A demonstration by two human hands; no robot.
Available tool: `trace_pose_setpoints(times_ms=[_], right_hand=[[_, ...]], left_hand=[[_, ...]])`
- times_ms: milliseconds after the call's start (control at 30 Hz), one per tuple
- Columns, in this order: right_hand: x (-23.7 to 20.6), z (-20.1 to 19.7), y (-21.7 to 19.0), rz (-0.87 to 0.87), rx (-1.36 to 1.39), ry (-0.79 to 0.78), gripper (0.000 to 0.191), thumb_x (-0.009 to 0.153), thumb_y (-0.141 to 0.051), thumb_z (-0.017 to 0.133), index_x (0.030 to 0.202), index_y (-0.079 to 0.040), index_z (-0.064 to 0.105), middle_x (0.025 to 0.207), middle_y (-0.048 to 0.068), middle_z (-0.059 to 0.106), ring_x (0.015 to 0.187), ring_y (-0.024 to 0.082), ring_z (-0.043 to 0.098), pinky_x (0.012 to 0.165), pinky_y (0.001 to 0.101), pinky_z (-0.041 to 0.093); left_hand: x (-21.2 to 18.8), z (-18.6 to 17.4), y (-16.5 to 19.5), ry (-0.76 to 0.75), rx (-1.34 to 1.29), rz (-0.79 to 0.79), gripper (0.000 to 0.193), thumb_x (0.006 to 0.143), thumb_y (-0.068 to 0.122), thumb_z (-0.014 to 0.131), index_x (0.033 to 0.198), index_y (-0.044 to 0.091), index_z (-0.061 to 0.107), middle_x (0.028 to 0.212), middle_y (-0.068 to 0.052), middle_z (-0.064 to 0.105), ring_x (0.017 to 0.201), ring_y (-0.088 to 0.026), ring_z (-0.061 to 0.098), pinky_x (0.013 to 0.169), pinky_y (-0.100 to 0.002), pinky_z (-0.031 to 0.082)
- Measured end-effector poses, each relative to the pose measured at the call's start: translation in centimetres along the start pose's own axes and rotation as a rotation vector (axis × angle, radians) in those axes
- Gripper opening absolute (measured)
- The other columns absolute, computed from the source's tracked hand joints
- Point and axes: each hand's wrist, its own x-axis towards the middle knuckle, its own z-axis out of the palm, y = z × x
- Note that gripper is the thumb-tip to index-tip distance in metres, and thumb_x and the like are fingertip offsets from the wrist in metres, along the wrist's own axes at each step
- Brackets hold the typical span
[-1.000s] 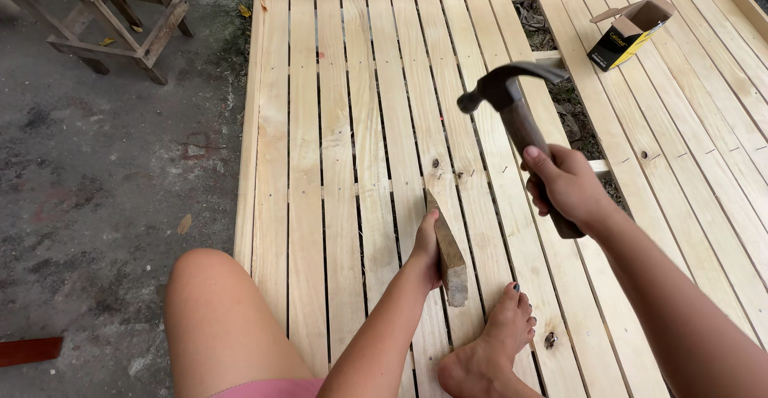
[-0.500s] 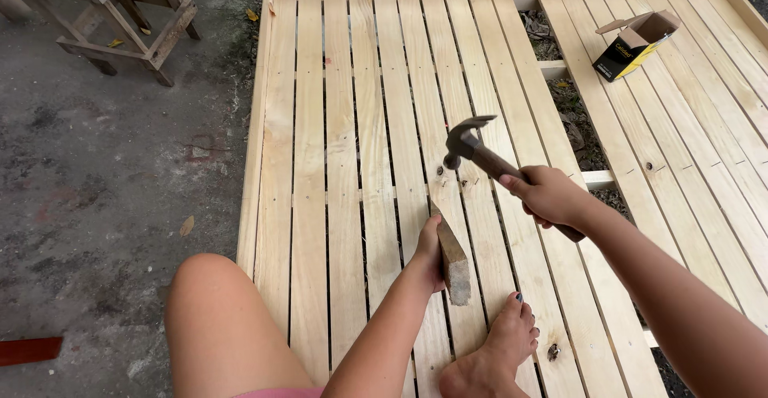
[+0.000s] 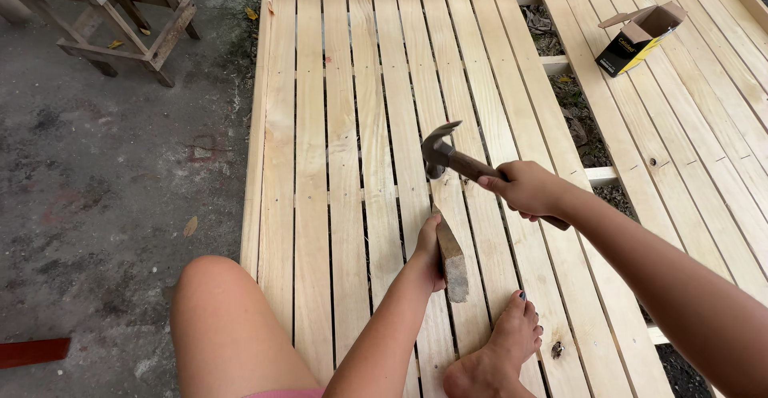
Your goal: The person sits on a slatted wooden furniture frame and hammers nails into the slats using a claw hammer, holding a concrete block in the other hand. They move along the frame, positioning nails and driving them into the wooden slats one at a time.
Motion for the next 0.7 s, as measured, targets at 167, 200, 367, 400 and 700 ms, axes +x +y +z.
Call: trace_pose_setpoints(times_ms=[167, 200, 367, 400, 700], right_hand=[[0.4, -1.3, 0.2, -0.277, 0.470, 0.319, 0.046, 0.105, -0.044, 0.051, 0.098, 0.002, 0.054, 0.063, 0.007, 0.055, 0.048, 0.016, 0.053, 0.046, 0.0341, 0.048], [0.4, 0.0, 0.3, -0.364, 0.585, 0.364, 0.045, 0.107, -0.043, 0.050, 0.099, 0.002, 0.051, 0.063, 0.006, 0.054, 0.047, 0.015, 0.052, 0.045, 0.0332, 0.047], [0.2, 7.0, 2.4, 0.076, 0.054, -0.108, 0.050, 0.101, -0.048, 0.055, 0.097, 0.002, 0.060, 0.065, 0.008, 0.058, 0.048, 0.019, 0.058, 0.048, 0.0373, 0.052], [0.7, 6.6, 2.9, 0.064, 0.073, -0.095, 0.050, 0.100, -0.048, 0.055, 0.096, 0.001, 0.061, 0.064, 0.009, 0.057, 0.047, 0.020, 0.057, 0.047, 0.0389, 0.051], [1.5, 6.4, 7.0, 0.038, 0.339, 0.277, 0.052, 0.101, -0.048, 0.055, 0.091, 0.004, 0.060, 0.060, 0.010, 0.059, 0.047, 0.020, 0.060, 0.046, 0.0385, 0.052]], left_hand=[[0.4, 0.2, 0.3, 0.056, 0.055, -0.047, 0.099, 0.087, 0.078, 0.034, 0.156, 0.007, 0.033, 0.149, -0.018, 0.048, 0.127, -0.028, 0.053, 0.102, -0.047, 0.045], [0.4, 0.2, 0.3, 0.045, 0.044, -0.040, 0.098, 0.087, 0.077, 0.035, 0.156, 0.008, 0.034, 0.146, -0.016, 0.050, 0.124, -0.027, 0.054, 0.101, -0.047, 0.046], [0.4, -0.7, 0.3, 0.048, -0.033, -0.071, 0.094, 0.089, 0.079, 0.041, 0.145, 0.004, 0.046, 0.108, -0.014, 0.057, 0.086, -0.024, 0.056, 0.071, -0.041, 0.050], [0.6, -0.5, 0.6, 0.048, -0.054, -0.067, 0.090, 0.090, 0.078, 0.042, 0.142, 0.005, 0.044, 0.099, -0.013, 0.053, 0.079, -0.024, 0.051, 0.065, -0.041, 0.047], [1.8, -0.8, 2.0, 0.008, -0.083, -0.045, 0.066, 0.093, 0.070, 0.041, 0.109, 0.008, 0.056, 0.086, -0.008, 0.058, 0.072, -0.021, 0.056, 0.063, -0.039, 0.052]])
